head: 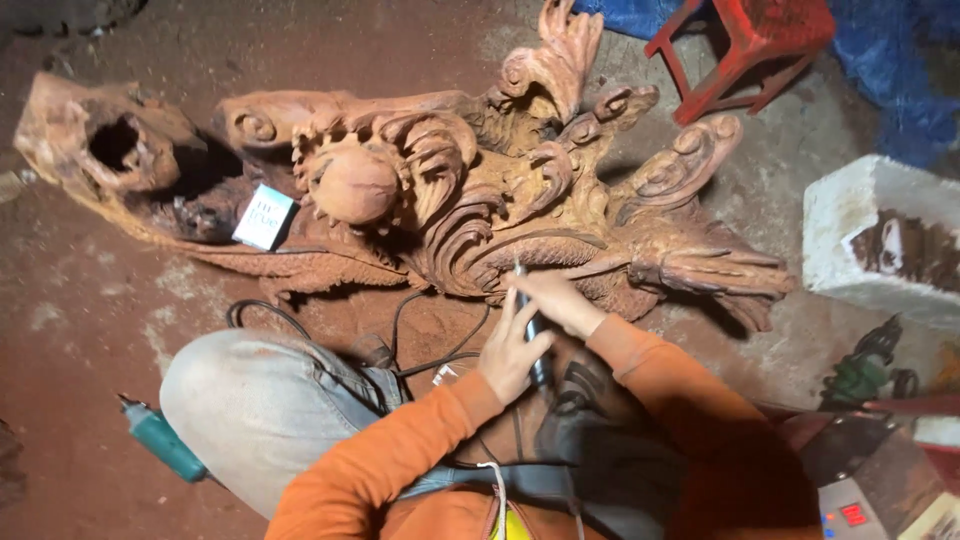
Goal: Carving intricate details into a large wooden sculpture using a handheld rotary tool.
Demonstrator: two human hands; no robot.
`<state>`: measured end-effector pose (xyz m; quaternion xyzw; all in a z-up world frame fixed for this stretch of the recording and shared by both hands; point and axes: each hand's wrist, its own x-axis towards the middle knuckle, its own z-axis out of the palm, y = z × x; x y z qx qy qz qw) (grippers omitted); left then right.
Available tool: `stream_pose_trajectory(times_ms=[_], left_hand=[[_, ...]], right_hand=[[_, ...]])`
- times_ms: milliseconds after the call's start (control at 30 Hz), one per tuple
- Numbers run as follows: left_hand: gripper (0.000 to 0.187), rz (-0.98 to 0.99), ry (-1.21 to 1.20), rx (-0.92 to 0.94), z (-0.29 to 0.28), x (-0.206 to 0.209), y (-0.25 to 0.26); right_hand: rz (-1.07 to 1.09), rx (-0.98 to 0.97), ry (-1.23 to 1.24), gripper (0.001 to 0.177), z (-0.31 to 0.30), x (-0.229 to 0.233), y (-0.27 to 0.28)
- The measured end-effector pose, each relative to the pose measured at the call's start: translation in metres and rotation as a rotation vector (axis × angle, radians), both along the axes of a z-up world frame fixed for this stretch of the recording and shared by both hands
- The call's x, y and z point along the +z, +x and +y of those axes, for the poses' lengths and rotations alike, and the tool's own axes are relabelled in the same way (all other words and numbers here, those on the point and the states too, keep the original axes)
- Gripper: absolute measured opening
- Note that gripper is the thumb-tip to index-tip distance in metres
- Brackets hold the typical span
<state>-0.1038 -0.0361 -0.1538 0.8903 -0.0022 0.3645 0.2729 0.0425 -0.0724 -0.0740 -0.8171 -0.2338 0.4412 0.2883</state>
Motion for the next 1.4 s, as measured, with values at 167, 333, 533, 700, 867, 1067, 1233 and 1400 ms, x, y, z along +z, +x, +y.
stream_pose_trajectory(times_ms=[167,333,533,700,867,1067,1233,1400], left_hand=[[0.033,-0.157,-0.077,0.073,0.004,0.017,0.071],[0.028,-0.234,-0.163,0.091,0.007,0.022,0.107],[0.028,-0.256,-0.212,0.047,0.011,0.019,0.123],[0.025,-0.221,-0.252,0.032,0.01,0.03,0.118],[0.015,-0.24,-0.233,0.047,0.011,0.051,0.112],[0.015,-0.203,-0.232,0.015,0.015,0.046,0.107],[0.014,-0.207,-0.22,0.0,0.02,0.04,0.11],[0.016,-0.224,-0.21,-0.006,0.02,0.039,0.107]], right_hand=[[-0.355,-0.054,0.099,0.057,0.015,-0.005,0.073],[-0.424,-0.035,0.086,0.054,0.028,0.01,0.103],[-0.406,-0.096,0.071,0.05,0.029,0.001,0.127],[-0.414,-0.107,0.051,0.049,0.027,-0.003,0.131],[-0.394,-0.147,0.032,0.048,0.027,-0.002,0.13],[-0.398,-0.173,0.02,0.049,0.029,-0.007,0.126],[-0.391,-0.19,0.023,0.046,0.028,0.0,0.123],[-0.4,-0.195,0.043,0.045,0.03,0.011,0.117]])
